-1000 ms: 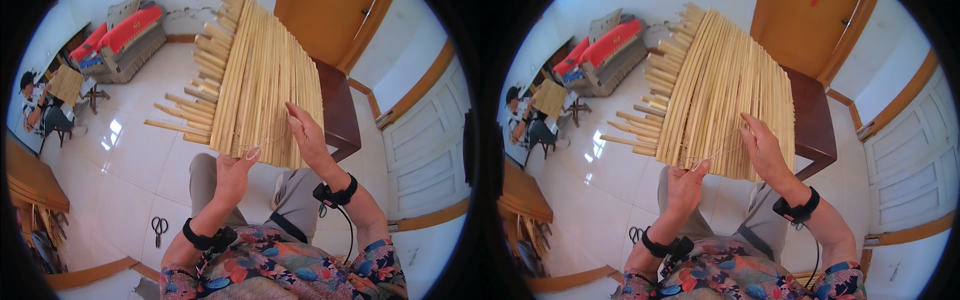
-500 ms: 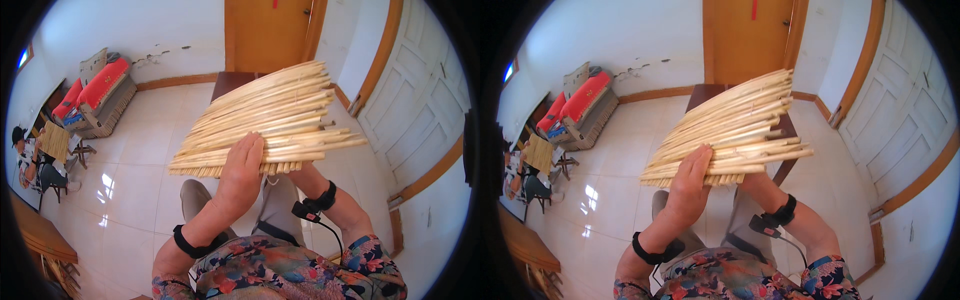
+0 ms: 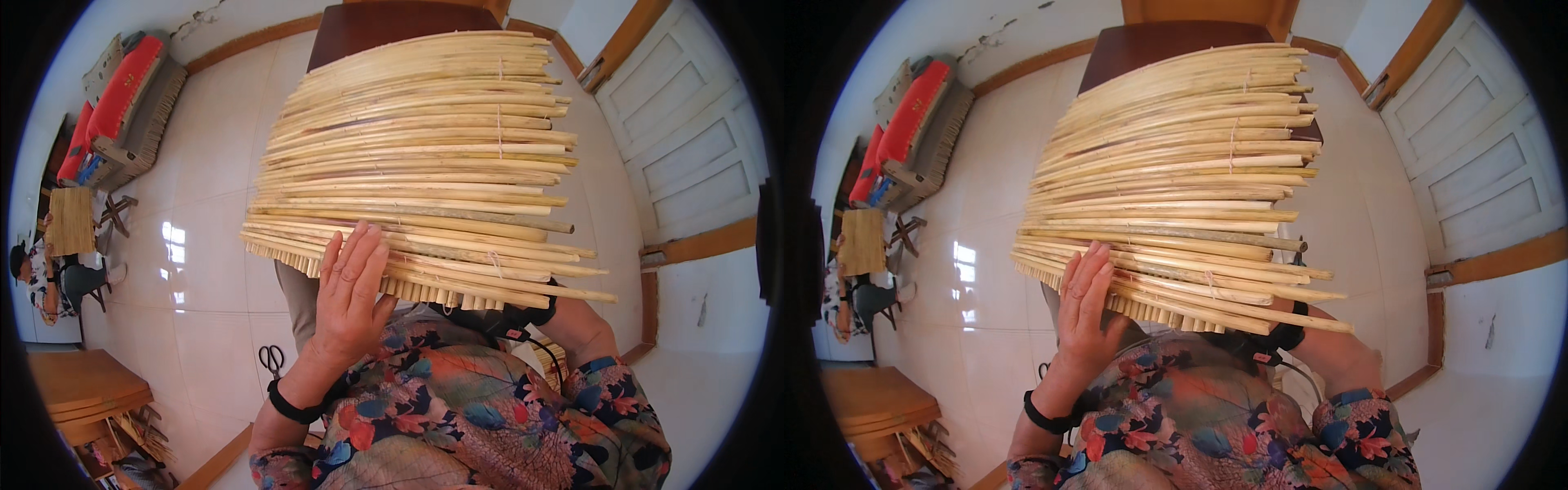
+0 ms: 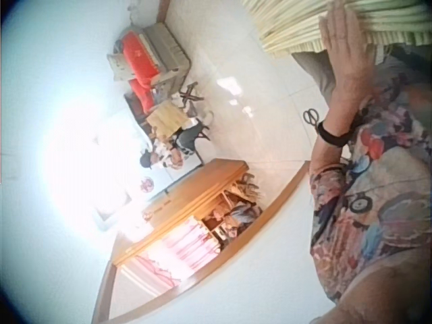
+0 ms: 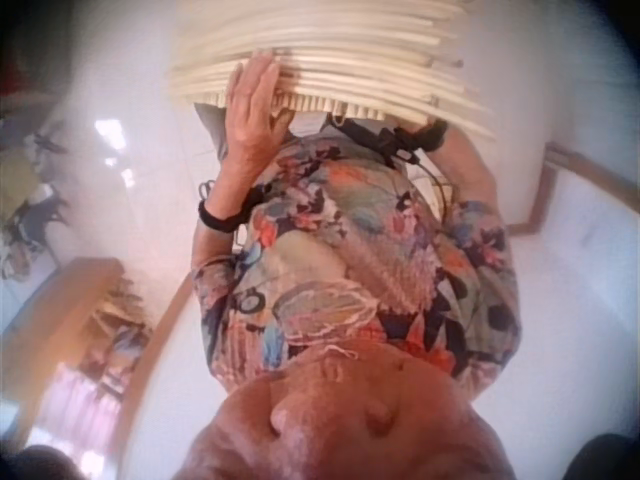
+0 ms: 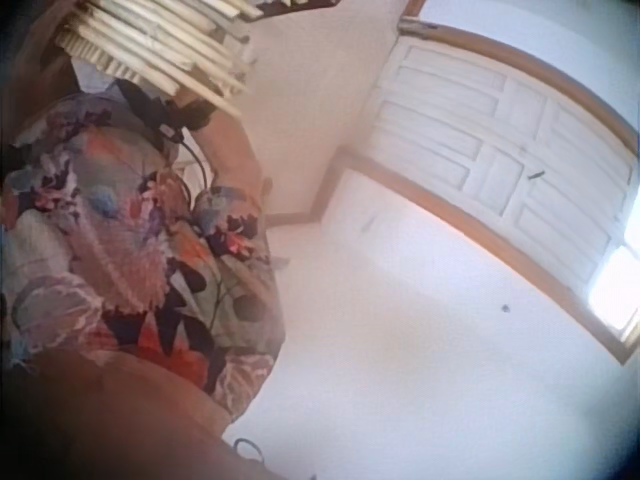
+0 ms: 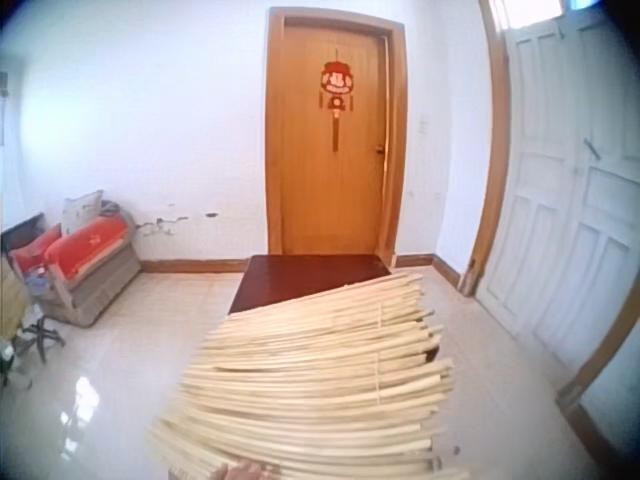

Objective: The person weaves a mat by threading a string through bamboo sticks, pulling the thread tight, and tying knots to secure the structure.

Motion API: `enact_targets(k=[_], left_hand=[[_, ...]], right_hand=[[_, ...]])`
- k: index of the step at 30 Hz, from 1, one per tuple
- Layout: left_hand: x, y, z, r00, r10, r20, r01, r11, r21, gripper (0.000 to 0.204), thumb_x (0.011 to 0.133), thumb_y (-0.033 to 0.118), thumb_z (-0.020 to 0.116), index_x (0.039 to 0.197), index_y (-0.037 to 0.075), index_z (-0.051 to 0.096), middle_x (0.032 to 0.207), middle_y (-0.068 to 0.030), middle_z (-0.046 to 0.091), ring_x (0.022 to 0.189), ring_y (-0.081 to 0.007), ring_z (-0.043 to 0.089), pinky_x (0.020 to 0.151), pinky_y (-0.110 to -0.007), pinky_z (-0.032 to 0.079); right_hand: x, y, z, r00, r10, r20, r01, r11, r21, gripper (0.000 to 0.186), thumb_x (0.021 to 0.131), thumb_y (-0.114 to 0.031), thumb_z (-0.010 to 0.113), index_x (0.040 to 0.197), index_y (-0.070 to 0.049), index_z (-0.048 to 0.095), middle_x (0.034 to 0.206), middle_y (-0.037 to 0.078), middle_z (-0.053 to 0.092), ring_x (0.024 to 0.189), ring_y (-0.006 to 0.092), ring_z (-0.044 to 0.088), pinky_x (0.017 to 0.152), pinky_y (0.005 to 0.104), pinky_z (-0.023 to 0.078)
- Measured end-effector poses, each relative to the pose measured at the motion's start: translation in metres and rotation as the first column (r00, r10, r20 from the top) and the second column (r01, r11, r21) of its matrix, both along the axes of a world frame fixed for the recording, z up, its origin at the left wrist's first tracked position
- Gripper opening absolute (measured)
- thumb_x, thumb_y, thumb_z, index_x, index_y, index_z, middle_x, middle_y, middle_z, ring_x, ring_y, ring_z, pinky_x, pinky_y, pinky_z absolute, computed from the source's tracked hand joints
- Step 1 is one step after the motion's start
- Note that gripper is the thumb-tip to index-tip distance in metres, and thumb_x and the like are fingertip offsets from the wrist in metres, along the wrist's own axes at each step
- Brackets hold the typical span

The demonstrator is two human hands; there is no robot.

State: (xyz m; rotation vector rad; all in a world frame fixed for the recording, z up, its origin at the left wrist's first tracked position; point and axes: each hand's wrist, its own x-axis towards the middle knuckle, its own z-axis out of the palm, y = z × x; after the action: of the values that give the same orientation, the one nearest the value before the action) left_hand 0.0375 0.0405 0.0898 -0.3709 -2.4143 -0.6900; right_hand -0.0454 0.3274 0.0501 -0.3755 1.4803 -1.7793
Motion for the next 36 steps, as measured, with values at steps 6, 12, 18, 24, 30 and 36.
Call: enact_targets(k=[6, 12, 18, 24, 30, 36], left_hand=[[-0.007, 0.012, 0.007, 0.995, -0.063, -0.077, 0.057, 0.996, -0.075, 0.036, 0.072, 0.0, 0.058, 0.107, -0.003, 0.051, 0.115, -0.0184, 0.053, 0.11, -0.0335, 0.051, 0.097, -0.049, 0.034], [-0.025, 0.012, 0.025, 0.974, -0.161, -0.158, 0.138, 0.98, -0.146, 0.027, 0.075, 0.001, 0.059, 0.1, -0.006, 0.054, 0.108, -0.0208, 0.057, 0.105, -0.0346, 0.054, 0.092, -0.047, 0.041], [-0.037, 0.012, 0.033, 0.961, -0.125, -0.248, 0.131, 0.991, 0.009, 0.039, 0.066, -0.001, 0.067, 0.101, -0.007, 0.052, 0.109, -0.023, 0.054, 0.103, -0.0363, 0.054, 0.09, -0.045, 0.044], [-0.047, 0.013, 0.037, 0.962, -0.148, -0.228, 0.161, 0.986, 0.039, 0.046, 0.058, -0.004, 0.07, 0.1, -0.007, 0.05, 0.11, -0.0223, 0.052, 0.104, -0.0371, 0.053, 0.09, -0.044, 0.044], [-0.048, 0.018, 0.044, 0.965, -0.123, -0.232, 0.142, 0.987, 0.069, 0.046, 0.057, -0.006, 0.07, 0.098, -0.006, 0.051, 0.108, -0.022, 0.053, 0.103, -0.0372, 0.053, 0.089, -0.043, 0.045], [-0.049, 0.018, 0.05, 0.97, -0.133, -0.202, 0.144, 0.989, 0.036, 0.045, 0.057, -0.006, 0.07, 0.098, -0.007, 0.051, 0.108, -0.0214, 0.053, 0.103, -0.0371, 0.053, 0.088, -0.042, 0.045]], right_hand=[[0.003, 0.009, 0.014, 0.996, -0.063, -0.06, 0.066, 0.996, 0.062, 0.033, 0.09, -0.013, 0.047, 0.121, -0.001, 0.041, 0.115, 0.008, 0.051, 0.104, 0.0175, 0.052, 0.088, 0.0309, 0.044], [-0.013, -0.052, 0.019, 0.953, -0.166, -0.253, 0.165, 0.986, -0.023, 0.031, 0.089, -0.01, 0.048, 0.119, 0.0, 0.043, 0.112, 0.008, 0.053, 0.102, 0.0169, 0.053, 0.086, 0.0299, 0.045], [-0.028, -0.088, 0.014, 0.707, -0.231, -0.668, 0.267, 0.962, -0.049, 0.03, 0.088, -0.008, 0.049, 0.117, 0.0, 0.046, 0.109, 0.007, 0.055, 0.099, 0.0163, 0.054, 0.084, 0.029, 0.045], [-0.005, -0.096, 0.049, 0.927, -0.23, -0.297, 0.153, 0.953, -0.263, 0.022, 0.085, -0.002, 0.051, 0.106, 0.004, 0.053, 0.09, 0.006, 0.061, 0.079, 0.0122, 0.059, 0.067, 0.0247, 0.048], [-0.007, -0.103, 0.041, 0.816, -0.322, -0.481, 0.22, 0.941, -0.257, 0.014, 0.082, -0.001, 0.054, 0.095, 0.003, 0.058, 0.079, 0.008, 0.06, 0.07, 0.0113, 0.059, 0.059, 0.0233, 0.046], [-0.007, -0.109, 0.042, 0.733, -0.394, -0.554, 0.266, 0.916, -0.3, 0.018, 0.078, -0.003, 0.059, 0.096, 0.0, 0.061, 0.086, 0.011, 0.061, 0.075, 0.0221, 0.06, 0.066, 0.0286, 0.046]])
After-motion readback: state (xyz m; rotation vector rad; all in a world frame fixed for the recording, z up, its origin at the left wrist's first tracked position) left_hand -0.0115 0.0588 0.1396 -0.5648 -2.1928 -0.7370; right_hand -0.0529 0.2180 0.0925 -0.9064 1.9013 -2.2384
